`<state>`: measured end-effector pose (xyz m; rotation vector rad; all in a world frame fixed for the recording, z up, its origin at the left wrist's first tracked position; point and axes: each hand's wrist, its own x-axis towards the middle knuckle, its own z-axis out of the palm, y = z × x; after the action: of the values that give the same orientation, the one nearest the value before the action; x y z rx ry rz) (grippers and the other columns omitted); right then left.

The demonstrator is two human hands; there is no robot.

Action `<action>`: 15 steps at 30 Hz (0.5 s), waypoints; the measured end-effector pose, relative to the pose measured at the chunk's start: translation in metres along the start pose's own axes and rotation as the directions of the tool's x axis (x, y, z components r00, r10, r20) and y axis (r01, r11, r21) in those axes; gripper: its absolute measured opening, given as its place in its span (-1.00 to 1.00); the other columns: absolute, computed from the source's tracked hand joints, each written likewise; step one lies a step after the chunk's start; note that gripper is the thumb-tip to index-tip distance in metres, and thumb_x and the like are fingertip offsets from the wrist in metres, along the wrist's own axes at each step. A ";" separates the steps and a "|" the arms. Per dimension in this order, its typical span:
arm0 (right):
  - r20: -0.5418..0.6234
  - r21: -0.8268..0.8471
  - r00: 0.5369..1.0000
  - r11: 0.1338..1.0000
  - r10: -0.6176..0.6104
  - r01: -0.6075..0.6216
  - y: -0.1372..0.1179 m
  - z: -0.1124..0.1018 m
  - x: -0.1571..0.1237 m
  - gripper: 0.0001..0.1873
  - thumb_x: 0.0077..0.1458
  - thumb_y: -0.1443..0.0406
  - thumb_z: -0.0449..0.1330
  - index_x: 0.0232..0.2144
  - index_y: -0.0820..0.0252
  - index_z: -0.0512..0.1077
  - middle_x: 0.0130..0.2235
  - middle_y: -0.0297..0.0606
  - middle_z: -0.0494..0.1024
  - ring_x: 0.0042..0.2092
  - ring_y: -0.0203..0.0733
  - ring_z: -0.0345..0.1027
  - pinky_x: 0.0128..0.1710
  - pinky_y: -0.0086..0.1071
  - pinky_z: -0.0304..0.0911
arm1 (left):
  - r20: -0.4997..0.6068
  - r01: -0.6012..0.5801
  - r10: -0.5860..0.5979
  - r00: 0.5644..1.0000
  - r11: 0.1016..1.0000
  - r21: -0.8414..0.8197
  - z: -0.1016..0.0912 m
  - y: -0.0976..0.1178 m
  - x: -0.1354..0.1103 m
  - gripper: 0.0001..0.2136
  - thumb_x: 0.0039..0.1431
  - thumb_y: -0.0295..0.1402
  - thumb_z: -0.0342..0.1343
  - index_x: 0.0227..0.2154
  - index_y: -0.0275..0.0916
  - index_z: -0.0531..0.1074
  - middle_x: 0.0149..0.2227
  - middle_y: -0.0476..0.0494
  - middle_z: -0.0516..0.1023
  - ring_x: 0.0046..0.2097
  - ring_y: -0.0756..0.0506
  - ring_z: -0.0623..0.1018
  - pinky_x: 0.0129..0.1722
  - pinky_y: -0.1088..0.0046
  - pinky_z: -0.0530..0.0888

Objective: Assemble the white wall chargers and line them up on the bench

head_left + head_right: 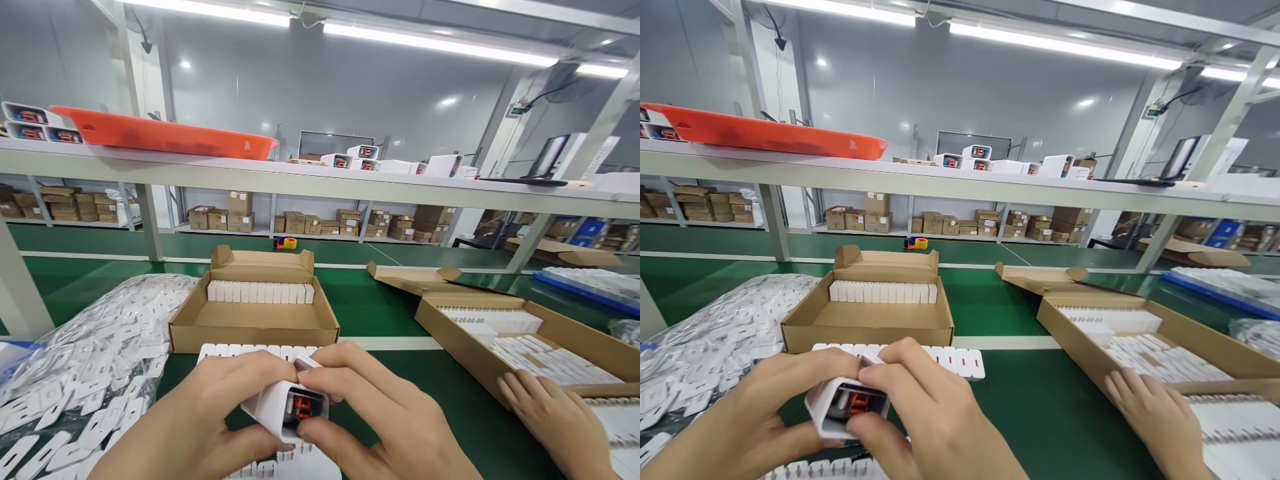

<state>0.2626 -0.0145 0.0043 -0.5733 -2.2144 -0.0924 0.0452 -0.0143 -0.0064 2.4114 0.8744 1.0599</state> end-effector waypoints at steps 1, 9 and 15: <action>-0.007 -0.048 1.000 0.999 -0.009 0.009 -0.001 0.002 0.000 -0.88 0.29 0.37 0.16 -0.11 0.19 0.39 -0.16 -0.26 0.53 -0.21 -0.35 0.50 -0.16 -0.62 0.42 | -0.007 0.001 -0.001 1.000 1.000 0.010 0.000 0.000 0.000 -0.71 0.13 -0.51 0.27 -0.13 -0.04 0.47 -0.16 0.11 0.65 -0.18 -0.02 0.62 -0.19 0.69 0.46; -0.050 -0.371 0.986 0.919 -0.160 0.130 -0.008 0.009 0.001 -0.79 0.38 0.38 0.00 -0.04 0.33 0.37 -0.10 -0.08 0.60 -0.08 -0.14 0.54 -0.02 -0.42 0.46 | -0.114 -0.067 0.074 0.991 0.996 0.061 -0.001 0.003 -0.001 -0.69 0.17 -0.52 0.24 -0.12 0.01 0.41 -0.22 0.16 0.62 -0.28 0.04 0.59 -0.21 0.75 0.44; -0.078 -0.364 0.986 0.925 -0.147 0.109 -0.009 0.011 0.000 -0.79 0.38 0.36 0.00 -0.04 0.29 0.39 -0.09 -0.11 0.60 -0.07 -0.19 0.54 0.06 -0.49 0.41 | -0.111 -0.118 0.137 0.984 0.980 0.158 -0.004 0.006 -0.002 -0.60 0.11 -0.59 0.25 -0.10 0.00 0.34 -0.19 0.17 0.61 -0.25 0.04 0.60 -0.19 0.76 0.42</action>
<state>0.2513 -0.0199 -0.0020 -0.6037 -2.1428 -0.5938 0.0437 -0.0196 -0.0013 2.5804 0.8778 1.2404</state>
